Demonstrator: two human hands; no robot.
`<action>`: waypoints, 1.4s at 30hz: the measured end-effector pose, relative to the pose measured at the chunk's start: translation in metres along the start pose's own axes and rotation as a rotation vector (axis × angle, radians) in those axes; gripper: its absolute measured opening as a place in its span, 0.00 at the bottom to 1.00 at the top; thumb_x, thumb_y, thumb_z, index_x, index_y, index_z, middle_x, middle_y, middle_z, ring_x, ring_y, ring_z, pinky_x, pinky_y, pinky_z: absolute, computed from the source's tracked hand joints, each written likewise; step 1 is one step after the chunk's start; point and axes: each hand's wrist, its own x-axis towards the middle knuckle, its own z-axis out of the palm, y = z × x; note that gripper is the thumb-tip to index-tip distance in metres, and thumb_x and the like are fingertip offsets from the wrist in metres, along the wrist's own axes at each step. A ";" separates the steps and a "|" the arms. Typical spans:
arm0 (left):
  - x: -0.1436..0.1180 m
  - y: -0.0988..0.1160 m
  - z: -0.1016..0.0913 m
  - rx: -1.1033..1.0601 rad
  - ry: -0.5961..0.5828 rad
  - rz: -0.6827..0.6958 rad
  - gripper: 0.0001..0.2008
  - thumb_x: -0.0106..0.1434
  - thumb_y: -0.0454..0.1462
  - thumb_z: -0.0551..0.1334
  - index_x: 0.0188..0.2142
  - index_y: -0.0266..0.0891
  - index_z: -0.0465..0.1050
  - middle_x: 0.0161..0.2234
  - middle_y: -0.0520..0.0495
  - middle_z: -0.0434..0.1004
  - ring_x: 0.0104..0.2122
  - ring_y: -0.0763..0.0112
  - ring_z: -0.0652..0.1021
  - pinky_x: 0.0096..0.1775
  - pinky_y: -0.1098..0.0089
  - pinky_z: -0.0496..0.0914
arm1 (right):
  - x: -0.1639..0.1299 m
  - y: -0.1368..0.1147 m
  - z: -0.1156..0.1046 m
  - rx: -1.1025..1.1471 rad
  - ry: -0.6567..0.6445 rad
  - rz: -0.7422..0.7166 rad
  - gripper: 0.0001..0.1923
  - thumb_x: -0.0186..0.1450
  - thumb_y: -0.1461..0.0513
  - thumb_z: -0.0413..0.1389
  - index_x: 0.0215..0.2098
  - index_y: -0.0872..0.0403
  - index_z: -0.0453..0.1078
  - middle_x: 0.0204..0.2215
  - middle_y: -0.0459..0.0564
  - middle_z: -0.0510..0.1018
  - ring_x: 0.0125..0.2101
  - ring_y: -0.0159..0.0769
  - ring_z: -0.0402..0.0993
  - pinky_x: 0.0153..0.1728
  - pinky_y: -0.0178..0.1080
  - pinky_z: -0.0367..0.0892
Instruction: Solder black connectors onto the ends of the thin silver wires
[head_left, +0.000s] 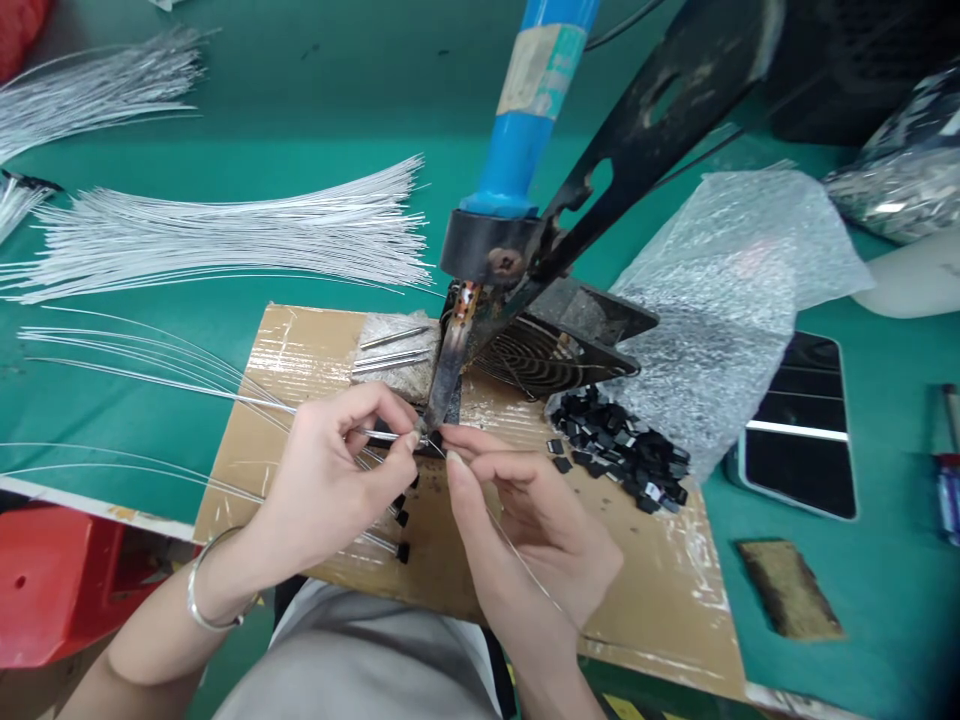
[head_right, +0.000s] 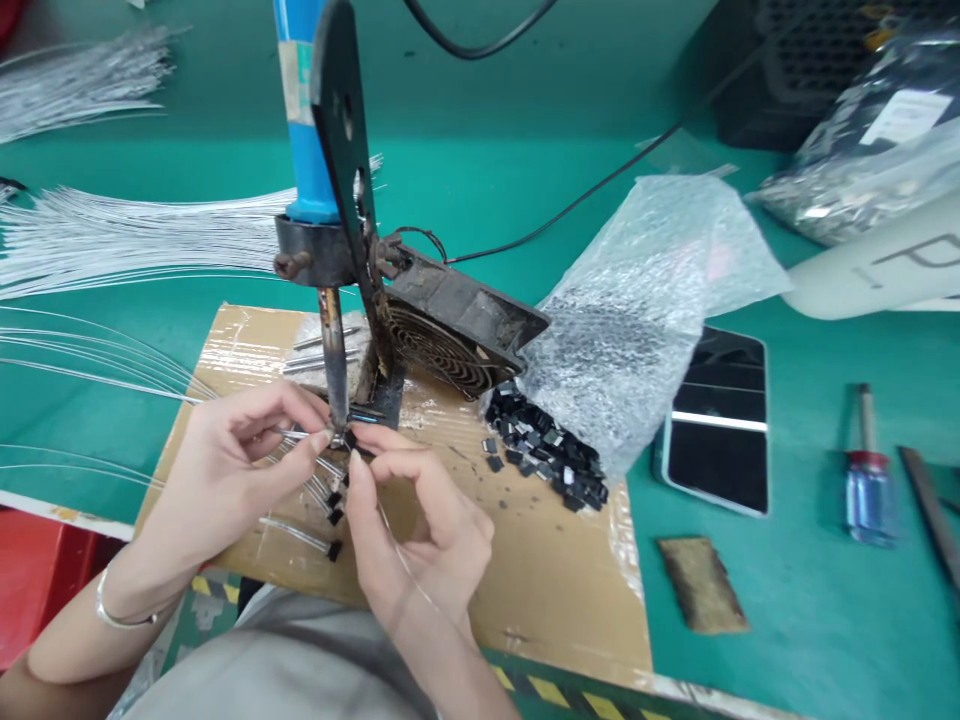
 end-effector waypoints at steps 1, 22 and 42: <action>0.000 0.000 0.000 -0.003 0.000 0.001 0.04 0.58 0.33 0.63 0.27 0.39 0.72 0.31 0.48 0.80 0.30 0.68 0.77 0.27 0.69 0.61 | 0.000 0.000 0.000 0.006 0.008 0.012 0.07 0.67 0.68 0.63 0.34 0.50 0.73 0.43 0.48 0.87 0.43 0.35 0.86 0.47 0.36 0.79; -0.001 0.000 0.000 -0.003 0.008 0.017 0.04 0.58 0.32 0.63 0.28 0.39 0.73 0.30 0.48 0.80 0.29 0.69 0.76 0.27 0.70 0.61 | -0.002 -0.002 0.004 0.012 0.051 0.035 0.08 0.68 0.67 0.62 0.32 0.50 0.73 0.42 0.45 0.87 0.43 0.32 0.85 0.47 0.33 0.77; -0.001 -0.001 -0.001 0.006 -0.001 0.023 0.04 0.58 0.32 0.63 0.27 0.39 0.72 0.30 0.48 0.80 0.29 0.70 0.75 0.27 0.70 0.62 | -0.003 0.000 0.005 0.017 0.047 -0.012 0.07 0.66 0.69 0.63 0.34 0.51 0.74 0.43 0.49 0.87 0.44 0.36 0.85 0.48 0.38 0.78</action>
